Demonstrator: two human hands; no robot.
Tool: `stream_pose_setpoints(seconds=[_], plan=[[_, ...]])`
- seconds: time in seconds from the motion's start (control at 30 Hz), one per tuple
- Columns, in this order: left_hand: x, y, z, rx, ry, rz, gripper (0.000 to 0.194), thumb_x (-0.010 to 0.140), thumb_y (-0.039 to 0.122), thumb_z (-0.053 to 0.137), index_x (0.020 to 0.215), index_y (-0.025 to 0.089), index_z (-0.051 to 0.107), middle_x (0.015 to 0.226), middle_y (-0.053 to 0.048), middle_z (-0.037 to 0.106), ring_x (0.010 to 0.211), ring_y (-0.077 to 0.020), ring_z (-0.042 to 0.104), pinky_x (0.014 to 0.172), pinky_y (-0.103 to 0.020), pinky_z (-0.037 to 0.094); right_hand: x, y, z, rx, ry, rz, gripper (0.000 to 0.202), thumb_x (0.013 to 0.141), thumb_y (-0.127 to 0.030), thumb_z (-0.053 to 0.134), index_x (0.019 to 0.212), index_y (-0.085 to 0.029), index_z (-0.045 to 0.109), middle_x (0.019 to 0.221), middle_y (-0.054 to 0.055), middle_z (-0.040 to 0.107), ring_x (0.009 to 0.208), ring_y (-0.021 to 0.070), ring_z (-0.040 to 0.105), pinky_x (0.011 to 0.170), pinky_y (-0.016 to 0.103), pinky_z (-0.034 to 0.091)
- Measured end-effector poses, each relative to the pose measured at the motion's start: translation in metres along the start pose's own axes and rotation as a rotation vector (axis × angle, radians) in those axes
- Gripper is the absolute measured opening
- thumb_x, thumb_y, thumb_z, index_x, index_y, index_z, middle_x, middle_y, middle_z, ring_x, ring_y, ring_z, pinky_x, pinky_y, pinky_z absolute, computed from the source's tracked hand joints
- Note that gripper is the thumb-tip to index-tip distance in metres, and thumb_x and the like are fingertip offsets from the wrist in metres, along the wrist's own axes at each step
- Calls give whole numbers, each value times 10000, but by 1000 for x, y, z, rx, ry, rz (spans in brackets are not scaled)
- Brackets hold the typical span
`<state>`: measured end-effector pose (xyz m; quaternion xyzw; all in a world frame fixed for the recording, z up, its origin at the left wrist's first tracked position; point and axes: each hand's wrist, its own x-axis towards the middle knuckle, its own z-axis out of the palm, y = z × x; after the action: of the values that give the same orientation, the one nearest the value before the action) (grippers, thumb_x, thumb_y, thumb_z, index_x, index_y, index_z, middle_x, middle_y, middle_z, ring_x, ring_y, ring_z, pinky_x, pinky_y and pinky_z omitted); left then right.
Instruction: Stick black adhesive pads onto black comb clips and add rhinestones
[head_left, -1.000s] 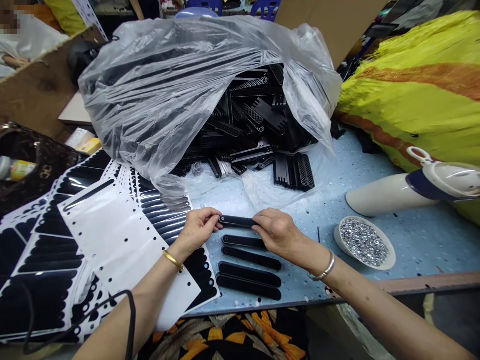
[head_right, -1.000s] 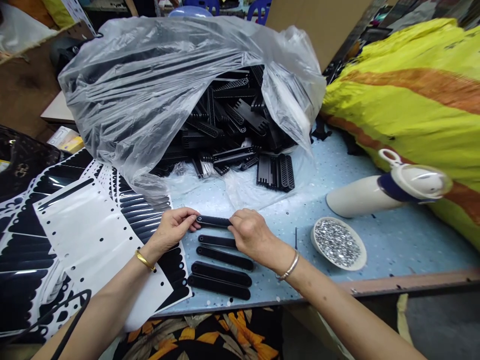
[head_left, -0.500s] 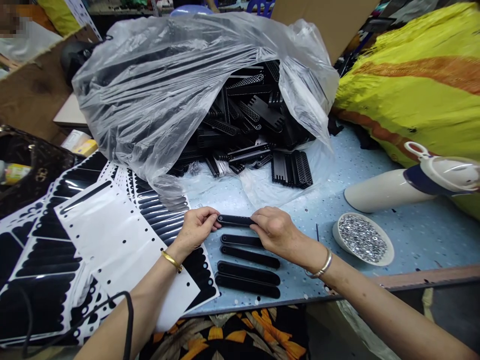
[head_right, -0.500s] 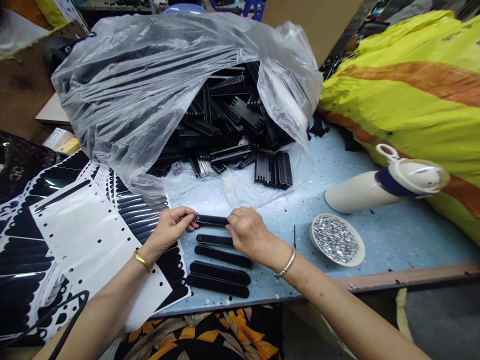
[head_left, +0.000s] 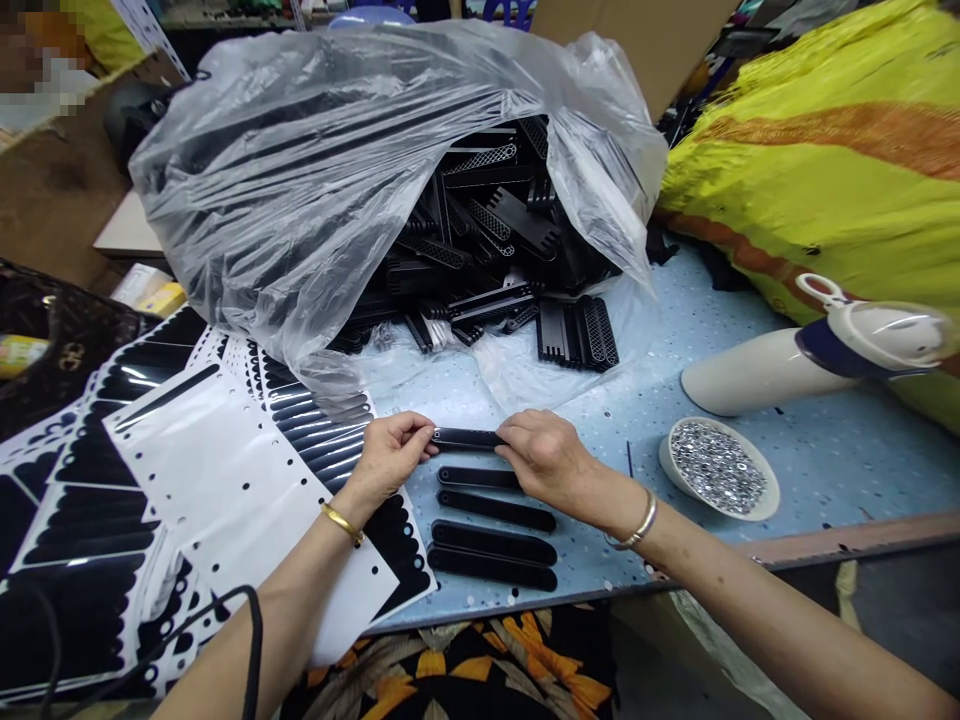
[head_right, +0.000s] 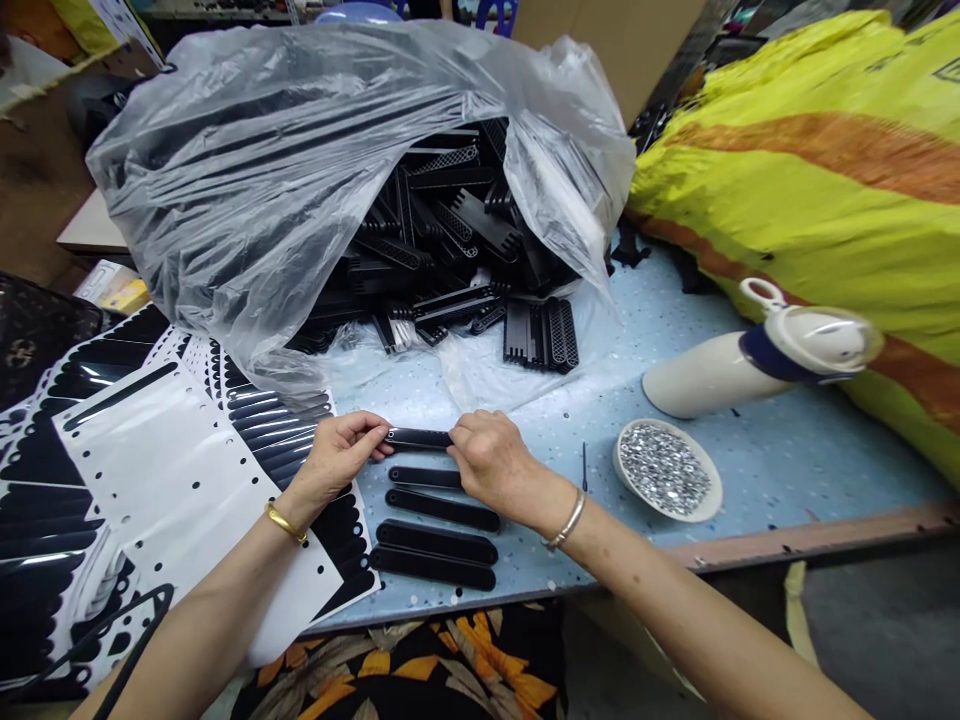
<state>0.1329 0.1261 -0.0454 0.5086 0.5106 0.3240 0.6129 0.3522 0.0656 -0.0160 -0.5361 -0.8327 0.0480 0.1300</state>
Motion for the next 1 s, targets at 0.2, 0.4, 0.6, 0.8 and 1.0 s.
stream_pose_setpoints(seconds=[0.2,0.4,0.6,0.8,1.0], plan=[[-1,1,-1,11,-4,10,191,716,332,719,712,142,691,553,-14,673,557,-138,683,513,-184,536,-1,1,0,-1,-7,-10,141,861,-112,583,760,-149,675,785,82,681,749,204,601,687,314,407],[0,2,3,14,29,4,244,720,388,687,698,144,695,523,-8,654,528,-133,667,473,-174,506,-1,2,1,-6,-11,-16,134,856,-117,585,759,-149,671,793,84,682,745,209,603,673,324,408],[2,-1,5,38,32,30,172,652,324,753,673,157,717,528,3,658,510,-134,656,474,-185,499,-1,0,0,4,-13,-10,146,870,-124,575,771,-147,681,791,89,683,747,209,605,682,329,421],[0,1,2,48,13,34,156,675,315,746,663,160,729,559,-6,684,527,-135,661,519,-202,534,-1,-2,-1,0,-19,1,141,862,-118,577,773,-141,684,802,91,684,749,213,603,680,334,431],[0,2,3,49,13,5,195,700,344,730,661,154,707,534,-4,666,525,-138,671,490,-189,526,-2,0,1,53,13,18,138,857,-118,580,776,-140,689,798,93,691,754,207,622,697,319,463]])
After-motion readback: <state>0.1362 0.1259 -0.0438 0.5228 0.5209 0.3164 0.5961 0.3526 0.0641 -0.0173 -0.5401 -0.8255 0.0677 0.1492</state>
